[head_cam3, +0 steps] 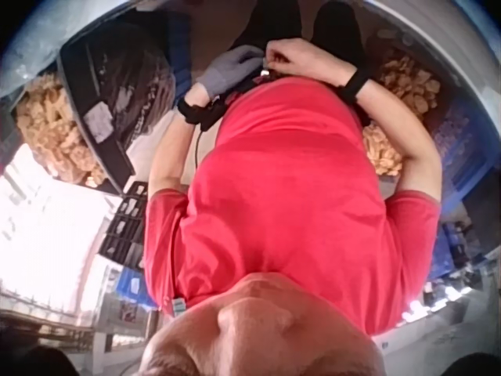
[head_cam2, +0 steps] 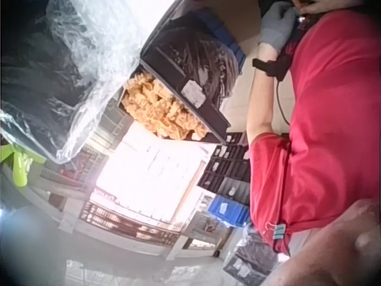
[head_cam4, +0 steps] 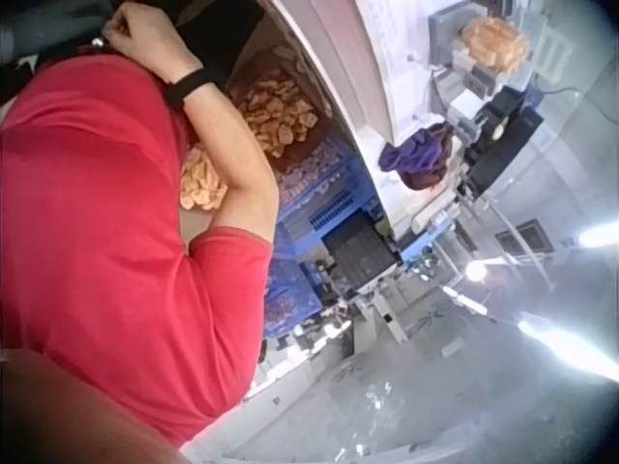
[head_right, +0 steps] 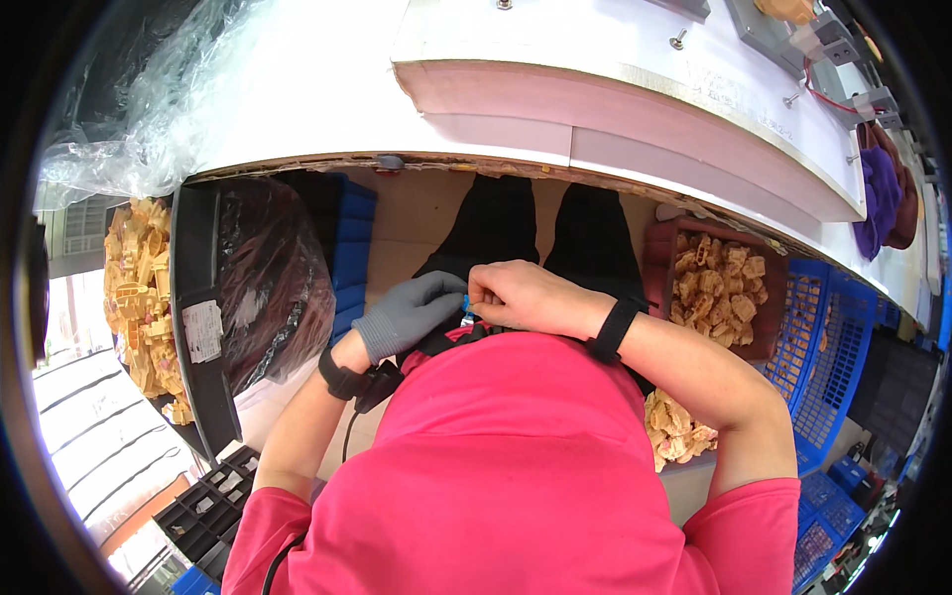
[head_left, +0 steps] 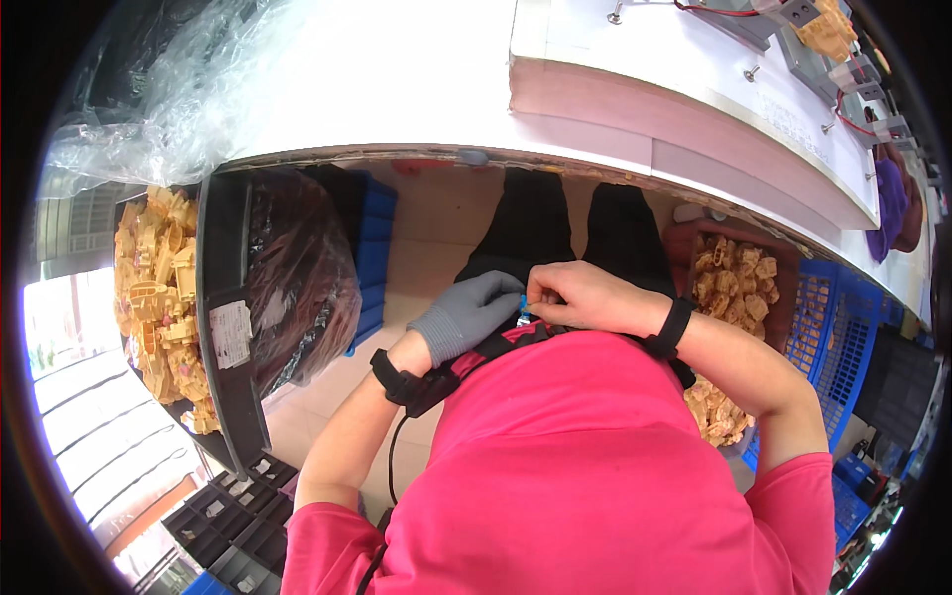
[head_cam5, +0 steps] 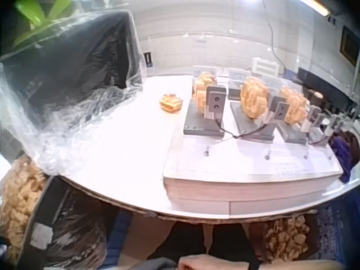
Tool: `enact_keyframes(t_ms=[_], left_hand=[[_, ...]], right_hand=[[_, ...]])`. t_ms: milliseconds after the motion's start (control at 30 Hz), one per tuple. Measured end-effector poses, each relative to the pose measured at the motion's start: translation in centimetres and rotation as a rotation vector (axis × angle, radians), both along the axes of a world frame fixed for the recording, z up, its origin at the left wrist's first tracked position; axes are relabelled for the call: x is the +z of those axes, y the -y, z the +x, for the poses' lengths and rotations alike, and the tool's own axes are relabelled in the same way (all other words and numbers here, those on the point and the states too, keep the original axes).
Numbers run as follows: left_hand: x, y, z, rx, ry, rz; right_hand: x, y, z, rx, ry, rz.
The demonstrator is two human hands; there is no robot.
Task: Assembling plastic toy gear components onto a testing jig and then sorting them into bins.
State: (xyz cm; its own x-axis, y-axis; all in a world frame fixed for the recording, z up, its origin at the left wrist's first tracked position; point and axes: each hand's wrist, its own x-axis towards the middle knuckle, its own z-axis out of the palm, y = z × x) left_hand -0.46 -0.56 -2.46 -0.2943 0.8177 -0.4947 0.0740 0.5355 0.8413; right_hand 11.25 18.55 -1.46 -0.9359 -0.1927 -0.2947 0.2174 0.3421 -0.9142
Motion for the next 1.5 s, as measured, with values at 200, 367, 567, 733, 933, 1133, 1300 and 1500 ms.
enact_keyframes(t_ms=[200, 367, 567, 733, 933, 1133, 1300, 1500], left_hand=[[0.6, -0.6, 0.3, -0.016, -0.005, -0.005], [-0.2, -0.7, 0.4, -0.038, -0.104, 0.047], [-0.8, -0.6, 0.4, -0.056, -0.114, 0.041], [-0.3, -0.9, 0.7, -0.034, -0.124, -0.008], [-0.5, -0.4, 0.8, 0.058, -0.096, -0.027], [-0.8, 0.0, 0.9, 0.123, -0.091, -0.018], [-1.2, 0.4, 0.7, 0.143, -0.055, -0.011], [-0.7, 0.4, 0.6, 0.200, -0.178, 0.210]], right_hand=[[-0.1, 0.3, -0.1, -0.032, -0.008, -0.019], [-0.6, 0.3, -0.5, 0.054, -0.087, 0.001], [-0.3, 0.2, -0.5, 0.059, -0.044, -0.022], [-0.4, 0.3, -0.3, 0.050, -0.032, -0.049], [-0.2, 0.6, -0.5, 0.083, -0.115, -0.037], [0.1, 1.0, -0.6, 0.131, -0.234, 0.062], [-0.1, 1.1, -0.7, 0.168, -0.296, 0.115], [0.3, 1.2, -0.7, -0.044, 0.019, -0.049]])
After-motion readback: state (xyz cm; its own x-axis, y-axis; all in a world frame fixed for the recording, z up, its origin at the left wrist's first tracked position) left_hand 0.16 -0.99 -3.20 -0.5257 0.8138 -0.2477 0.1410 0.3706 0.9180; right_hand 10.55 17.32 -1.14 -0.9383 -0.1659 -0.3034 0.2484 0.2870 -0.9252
